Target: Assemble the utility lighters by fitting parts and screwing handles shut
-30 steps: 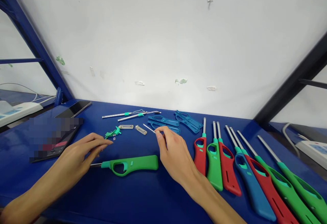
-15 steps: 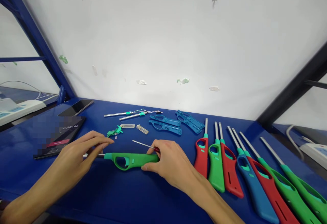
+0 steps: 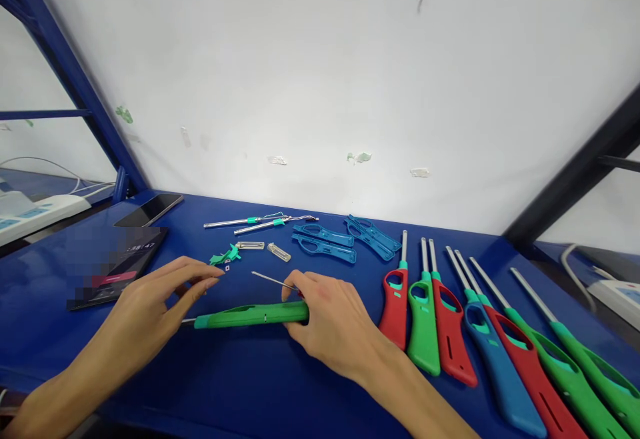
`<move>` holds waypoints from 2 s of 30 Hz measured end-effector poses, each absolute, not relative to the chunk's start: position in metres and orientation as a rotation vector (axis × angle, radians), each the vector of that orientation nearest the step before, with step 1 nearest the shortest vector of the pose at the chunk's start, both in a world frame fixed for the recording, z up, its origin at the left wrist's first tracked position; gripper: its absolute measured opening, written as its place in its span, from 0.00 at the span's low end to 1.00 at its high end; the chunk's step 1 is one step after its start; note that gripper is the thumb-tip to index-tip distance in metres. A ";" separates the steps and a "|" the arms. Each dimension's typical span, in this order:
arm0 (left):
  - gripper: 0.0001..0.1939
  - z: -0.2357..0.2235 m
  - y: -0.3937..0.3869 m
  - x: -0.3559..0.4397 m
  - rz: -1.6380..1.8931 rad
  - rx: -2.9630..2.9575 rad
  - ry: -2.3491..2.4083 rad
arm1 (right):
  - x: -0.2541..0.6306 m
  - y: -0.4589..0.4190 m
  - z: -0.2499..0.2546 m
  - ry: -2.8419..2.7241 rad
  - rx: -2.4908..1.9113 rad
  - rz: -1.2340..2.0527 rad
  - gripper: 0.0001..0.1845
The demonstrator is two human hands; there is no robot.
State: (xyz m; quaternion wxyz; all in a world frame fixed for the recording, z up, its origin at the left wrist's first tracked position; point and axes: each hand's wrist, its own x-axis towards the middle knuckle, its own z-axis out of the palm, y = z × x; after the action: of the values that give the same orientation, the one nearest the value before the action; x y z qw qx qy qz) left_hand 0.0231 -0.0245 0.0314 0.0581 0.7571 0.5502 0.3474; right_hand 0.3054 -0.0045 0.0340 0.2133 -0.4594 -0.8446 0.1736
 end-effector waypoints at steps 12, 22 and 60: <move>0.14 0.038 -0.031 0.032 1.119 2.064 1.652 | 0.305 -0.008 0.042 -2.312 -1.261 0.843 0.21; 0.20 0.044 -0.040 0.049 1.103 1.705 1.586 | 0.310 -0.001 0.048 -1.933 -1.067 1.053 0.09; 0.04 0.040 -0.051 0.059 1.310 1.995 1.527 | 0.313 -0.003 0.053 -1.684 -0.931 1.426 0.16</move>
State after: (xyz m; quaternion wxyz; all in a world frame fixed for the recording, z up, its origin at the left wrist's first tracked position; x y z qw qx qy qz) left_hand 0.0591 -0.0510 0.0400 0.1535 0.6959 0.5324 0.4568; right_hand 0.3129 -0.0034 0.0534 0.3646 -0.3620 -0.6547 0.5545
